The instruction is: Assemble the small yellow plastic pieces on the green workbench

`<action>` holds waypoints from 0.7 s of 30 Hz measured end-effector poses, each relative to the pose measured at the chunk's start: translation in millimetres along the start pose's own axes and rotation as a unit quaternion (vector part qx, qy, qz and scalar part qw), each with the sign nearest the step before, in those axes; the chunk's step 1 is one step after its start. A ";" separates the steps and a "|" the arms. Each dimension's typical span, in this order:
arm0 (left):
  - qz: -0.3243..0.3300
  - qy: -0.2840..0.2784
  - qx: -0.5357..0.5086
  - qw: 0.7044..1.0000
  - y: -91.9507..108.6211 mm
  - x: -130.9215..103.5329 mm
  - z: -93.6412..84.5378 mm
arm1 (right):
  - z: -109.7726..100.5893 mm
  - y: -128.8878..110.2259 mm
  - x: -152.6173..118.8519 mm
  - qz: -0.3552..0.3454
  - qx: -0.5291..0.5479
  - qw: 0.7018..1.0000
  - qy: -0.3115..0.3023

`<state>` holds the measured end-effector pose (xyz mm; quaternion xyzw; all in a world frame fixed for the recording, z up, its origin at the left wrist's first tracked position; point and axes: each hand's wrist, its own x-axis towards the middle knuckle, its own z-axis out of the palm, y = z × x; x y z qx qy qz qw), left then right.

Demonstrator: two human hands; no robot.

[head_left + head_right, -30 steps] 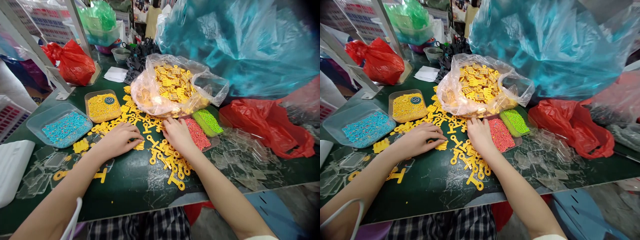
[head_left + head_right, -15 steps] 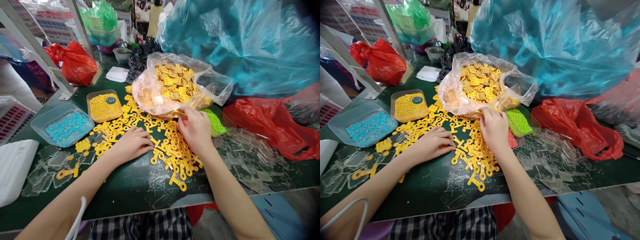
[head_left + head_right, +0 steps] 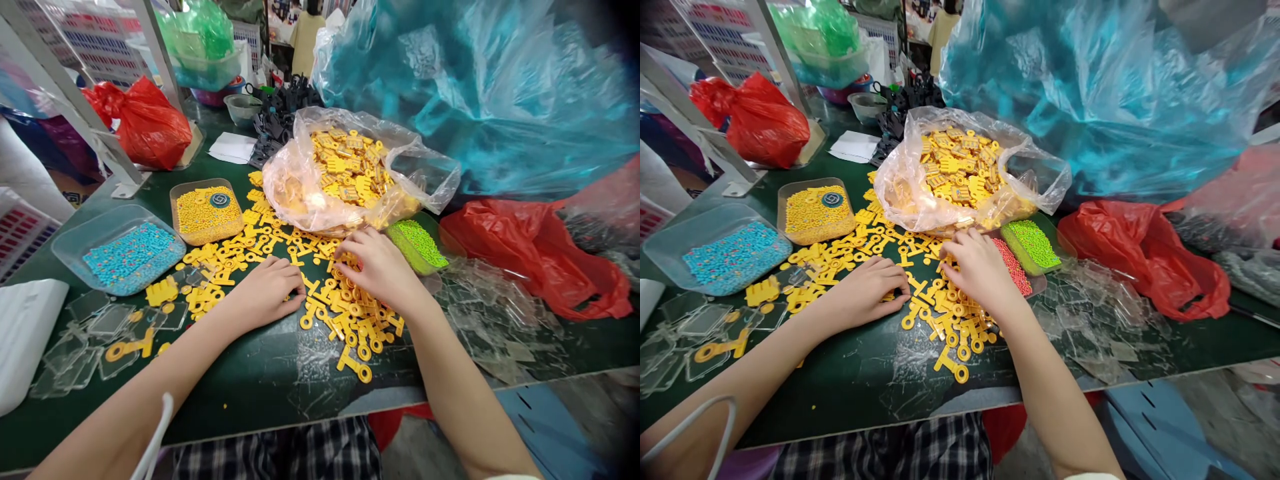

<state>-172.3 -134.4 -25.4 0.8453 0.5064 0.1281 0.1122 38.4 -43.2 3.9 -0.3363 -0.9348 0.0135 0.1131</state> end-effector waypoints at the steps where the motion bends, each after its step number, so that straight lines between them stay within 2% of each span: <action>1: -0.003 0.011 0.004 1.000 -2.0 -0.9 -0.9 | -0.3 -0.1 -1.4 -0.006 0.007 1.000 -0.029; 4: -0.027 0.036 0.017 0.999 -10.2 -5.1 -8.5 | 3.9 0.1 -4.3 -0.010 -0.004 0.998 -0.068; 9: -0.053 0.056 0.049 0.996 -20.1 -11.4 -24.7 | 22.1 -3.7 -1.7 0.012 -0.077 0.995 -0.059; 14: -0.056 0.042 0.054 0.996 -21.8 -12.9 -26.9 | 32.4 -8.3 2.6 0.034 -0.120 0.991 -0.047; 21: -0.057 0.010 0.037 0.998 -26.0 -14.4 -30.3 | 31.6 -12.1 5.4 0.037 -0.132 0.991 0.000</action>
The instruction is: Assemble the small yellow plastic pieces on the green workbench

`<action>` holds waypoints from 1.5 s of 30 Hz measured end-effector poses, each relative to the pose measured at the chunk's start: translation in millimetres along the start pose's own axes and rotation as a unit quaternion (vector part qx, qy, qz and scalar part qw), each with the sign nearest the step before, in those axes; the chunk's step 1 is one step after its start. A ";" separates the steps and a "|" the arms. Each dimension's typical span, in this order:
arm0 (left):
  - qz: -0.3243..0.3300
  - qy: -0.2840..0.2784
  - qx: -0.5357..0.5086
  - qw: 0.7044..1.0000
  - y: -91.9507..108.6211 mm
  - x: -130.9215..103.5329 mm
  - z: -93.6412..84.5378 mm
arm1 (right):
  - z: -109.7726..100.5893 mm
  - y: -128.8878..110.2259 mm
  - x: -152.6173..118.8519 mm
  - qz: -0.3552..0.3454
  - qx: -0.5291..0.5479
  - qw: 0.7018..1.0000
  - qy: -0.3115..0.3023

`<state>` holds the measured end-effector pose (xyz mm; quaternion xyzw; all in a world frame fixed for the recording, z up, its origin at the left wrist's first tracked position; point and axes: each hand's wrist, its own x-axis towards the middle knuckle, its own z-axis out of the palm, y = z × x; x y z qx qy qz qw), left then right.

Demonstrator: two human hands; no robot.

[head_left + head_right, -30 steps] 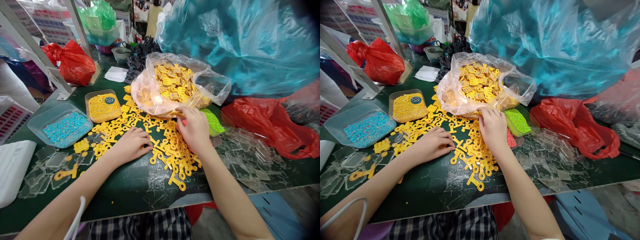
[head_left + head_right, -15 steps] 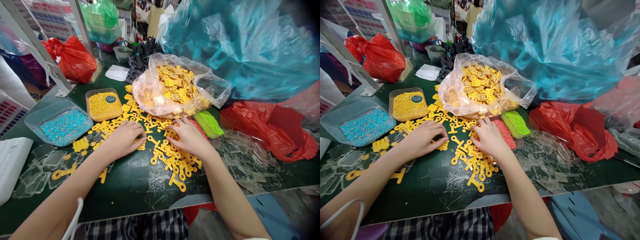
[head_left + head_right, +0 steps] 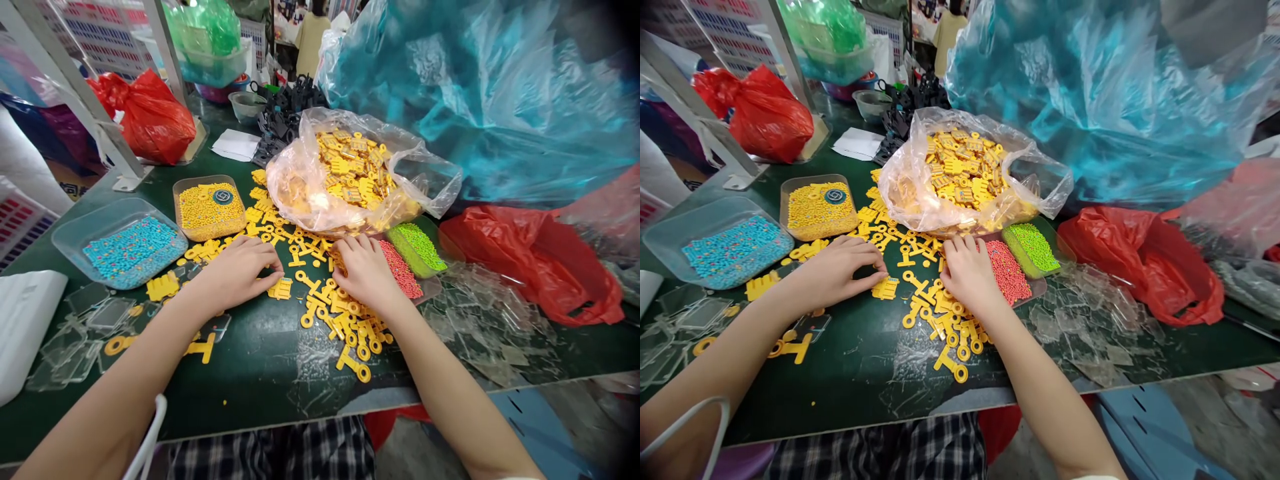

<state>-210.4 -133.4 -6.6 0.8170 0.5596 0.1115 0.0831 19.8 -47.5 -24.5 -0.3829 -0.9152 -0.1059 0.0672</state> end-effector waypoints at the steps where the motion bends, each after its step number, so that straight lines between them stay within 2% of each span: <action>1: -0.002 -0.003 0.000 1.000 -0.1 0.0 -0.6 | -0.4 -1.1 0.4 0.006 0.004 1.000 0.010; 4: -0.011 -0.015 0.003 1.000 0.9 0.5 -1.8 | 0.1 -4.2 2.0 0.009 0.025 0.999 0.025; 11: -0.014 -0.016 0.010 1.000 3.5 0.3 -2.9 | 6.3 -4.6 4.9 -0.049 0.038 0.998 0.024; 19: -0.013 -0.004 0.017 1.000 2.5 -1.5 -2.6 | 8.7 -5.4 11.2 -0.009 0.029 0.999 0.022; 24: -0.014 -0.007 0.013 1.000 2.9 -1.8 -4.0 | 16.2 -8.9 15.3 0.011 0.011 0.999 0.051; 30: -0.015 0.000 0.011 1.000 2.5 -2.9 -3.6 | 16.2 -13.9 18.8 0.036 0.001 0.998 0.042; 39: -0.019 -0.009 0.006 1.000 3.6 -2.3 -3.7 | 17.0 -16.9 18.2 0.035 -0.016 0.998 0.043; 45: -0.018 -0.010 0.005 1.000 3.9 -2.5 -4.1 | 14.4 -19.2 18.5 0.060 -0.030 0.997 0.046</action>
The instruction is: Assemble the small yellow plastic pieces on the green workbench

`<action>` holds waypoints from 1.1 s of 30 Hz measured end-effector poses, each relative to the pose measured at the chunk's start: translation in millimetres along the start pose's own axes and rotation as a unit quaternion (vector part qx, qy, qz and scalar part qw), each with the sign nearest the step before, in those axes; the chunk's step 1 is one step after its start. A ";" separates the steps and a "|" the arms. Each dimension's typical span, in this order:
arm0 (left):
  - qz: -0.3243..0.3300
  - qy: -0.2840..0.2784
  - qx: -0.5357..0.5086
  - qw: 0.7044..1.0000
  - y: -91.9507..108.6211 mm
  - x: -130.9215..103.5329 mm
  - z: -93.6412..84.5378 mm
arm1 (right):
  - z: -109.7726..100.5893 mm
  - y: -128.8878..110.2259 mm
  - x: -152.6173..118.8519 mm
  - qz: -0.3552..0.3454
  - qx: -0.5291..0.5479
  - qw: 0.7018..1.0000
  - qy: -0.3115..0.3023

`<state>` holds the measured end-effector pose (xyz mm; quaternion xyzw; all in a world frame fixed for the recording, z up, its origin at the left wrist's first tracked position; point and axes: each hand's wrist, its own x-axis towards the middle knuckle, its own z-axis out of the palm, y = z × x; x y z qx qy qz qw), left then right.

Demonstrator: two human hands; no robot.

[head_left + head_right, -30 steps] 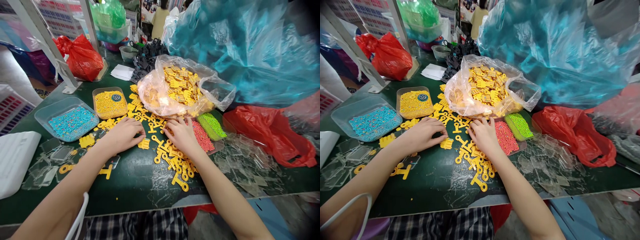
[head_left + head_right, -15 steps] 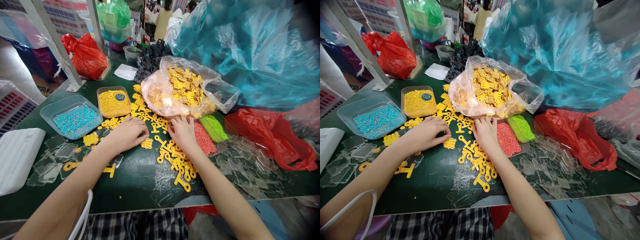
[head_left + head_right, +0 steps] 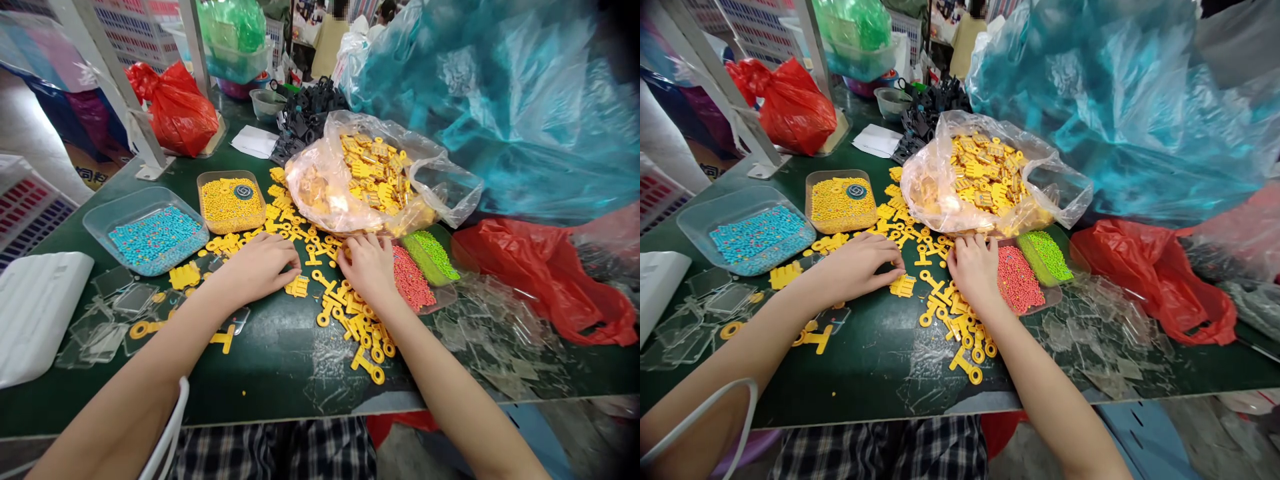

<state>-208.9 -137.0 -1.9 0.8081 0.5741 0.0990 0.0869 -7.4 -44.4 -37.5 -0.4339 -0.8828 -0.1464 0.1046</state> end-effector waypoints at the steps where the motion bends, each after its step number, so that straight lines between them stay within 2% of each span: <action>1: -0.001 -0.003 0.000 1.000 0.1 0.0 -0.1 | -0.1 -0.3 0.1 0.005 0.000 1.000 0.004; 9: -0.001 -0.010 0.006 1.000 0.5 0.2 -0.9 | -0.2 -0.8 -0.2 0.019 0.006 1.000 0.003; 14: 0.007 -0.001 -0.002 1.000 -0.8 0.2 1.4 | 2.2 1.3 1.1 0.031 0.017 0.999 0.024; 21: -0.011 -0.018 -0.005 1.000 1.4 0.9 0.1 | 4.6 4.3 3.4 0.017 0.040 0.999 0.032; 29: 0.009 0.002 -0.004 1.000 -2.2 0.3 2.9 | 7.2 3.9 2.0 -0.007 0.021 0.999 0.042; 33: -0.003 -0.010 -0.005 1.000 -0.2 0.7 1.5 | 7.2 2.9 2.0 -0.012 0.012 0.999 0.041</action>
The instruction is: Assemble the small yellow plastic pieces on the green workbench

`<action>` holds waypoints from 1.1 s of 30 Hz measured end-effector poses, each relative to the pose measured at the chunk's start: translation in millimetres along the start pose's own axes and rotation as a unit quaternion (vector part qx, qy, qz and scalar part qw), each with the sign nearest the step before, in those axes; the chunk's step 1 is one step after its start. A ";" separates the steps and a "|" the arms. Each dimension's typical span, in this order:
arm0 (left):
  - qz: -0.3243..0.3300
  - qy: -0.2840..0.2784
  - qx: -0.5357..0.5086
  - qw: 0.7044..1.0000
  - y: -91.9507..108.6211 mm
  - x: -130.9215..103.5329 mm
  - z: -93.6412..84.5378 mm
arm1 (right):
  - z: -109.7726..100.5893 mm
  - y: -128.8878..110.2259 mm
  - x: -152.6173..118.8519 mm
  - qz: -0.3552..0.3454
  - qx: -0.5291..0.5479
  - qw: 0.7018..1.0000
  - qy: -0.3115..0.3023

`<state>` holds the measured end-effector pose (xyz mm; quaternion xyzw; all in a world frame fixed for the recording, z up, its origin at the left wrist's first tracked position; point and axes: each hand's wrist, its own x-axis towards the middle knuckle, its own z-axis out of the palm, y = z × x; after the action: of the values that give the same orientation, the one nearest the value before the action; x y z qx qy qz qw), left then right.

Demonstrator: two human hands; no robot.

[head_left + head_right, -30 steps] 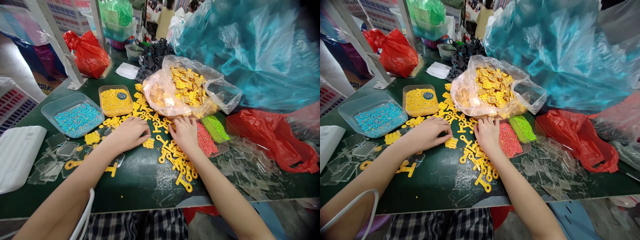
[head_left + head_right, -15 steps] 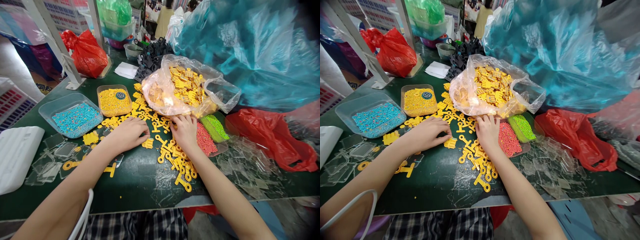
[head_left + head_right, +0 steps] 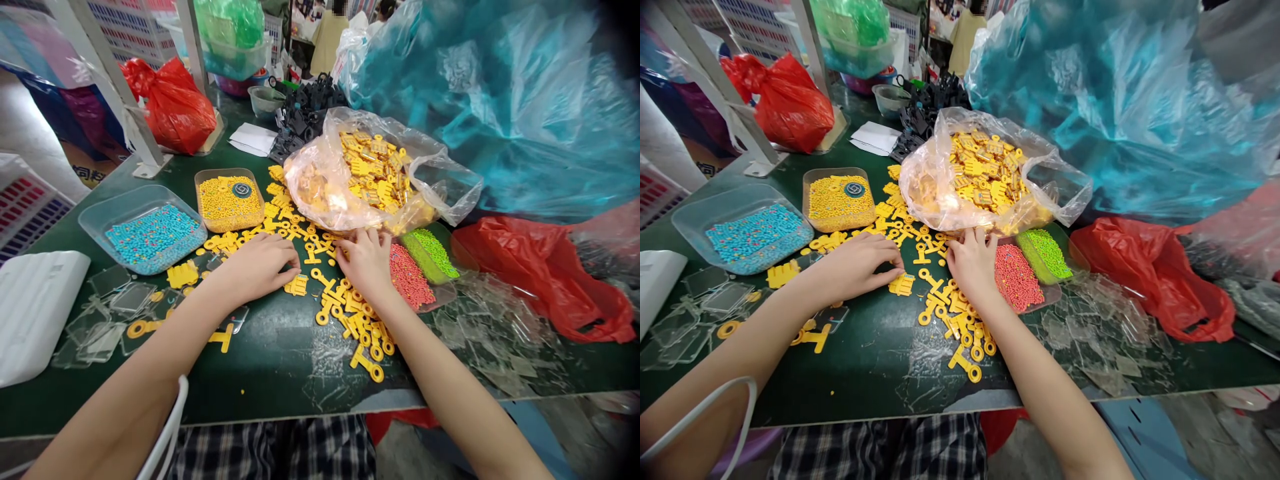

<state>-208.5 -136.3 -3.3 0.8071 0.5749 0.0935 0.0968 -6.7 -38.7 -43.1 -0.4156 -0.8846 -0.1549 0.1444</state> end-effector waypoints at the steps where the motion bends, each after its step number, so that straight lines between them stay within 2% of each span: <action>1: -0.006 -0.005 0.000 1.000 0.9 0.1 -0.7 | -0.3 -0.2 0.1 0.002 0.001 1.000 -0.004; 11: -0.007 -0.019 -0.002 1.000 3.9 0.0 -3.4 | -2.6 -0.8 1.6 0.009 0.021 1.000 -0.017; 20: -0.002 -0.015 -0.010 1.000 2.0 0.6 -0.4 | -8.1 -6.0 4.8 0.032 0.015 0.997 -0.071; 27: 0.021 -0.003 -0.019 1.000 6.4 2.0 8.5 | -10.9 -12.4 15.0 0.042 -0.021 0.992 -0.115; 33: 0.025 -0.001 -0.018 1.000 6.2 2.6 14.8 | -20.4 -24.2 24.7 0.017 -0.060 0.986 -0.153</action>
<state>-198.1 -136.6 -15.9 0.8195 0.5525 0.1056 0.1098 -38.1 -44.3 -18.8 -0.4570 -0.8783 -0.1397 -0.0156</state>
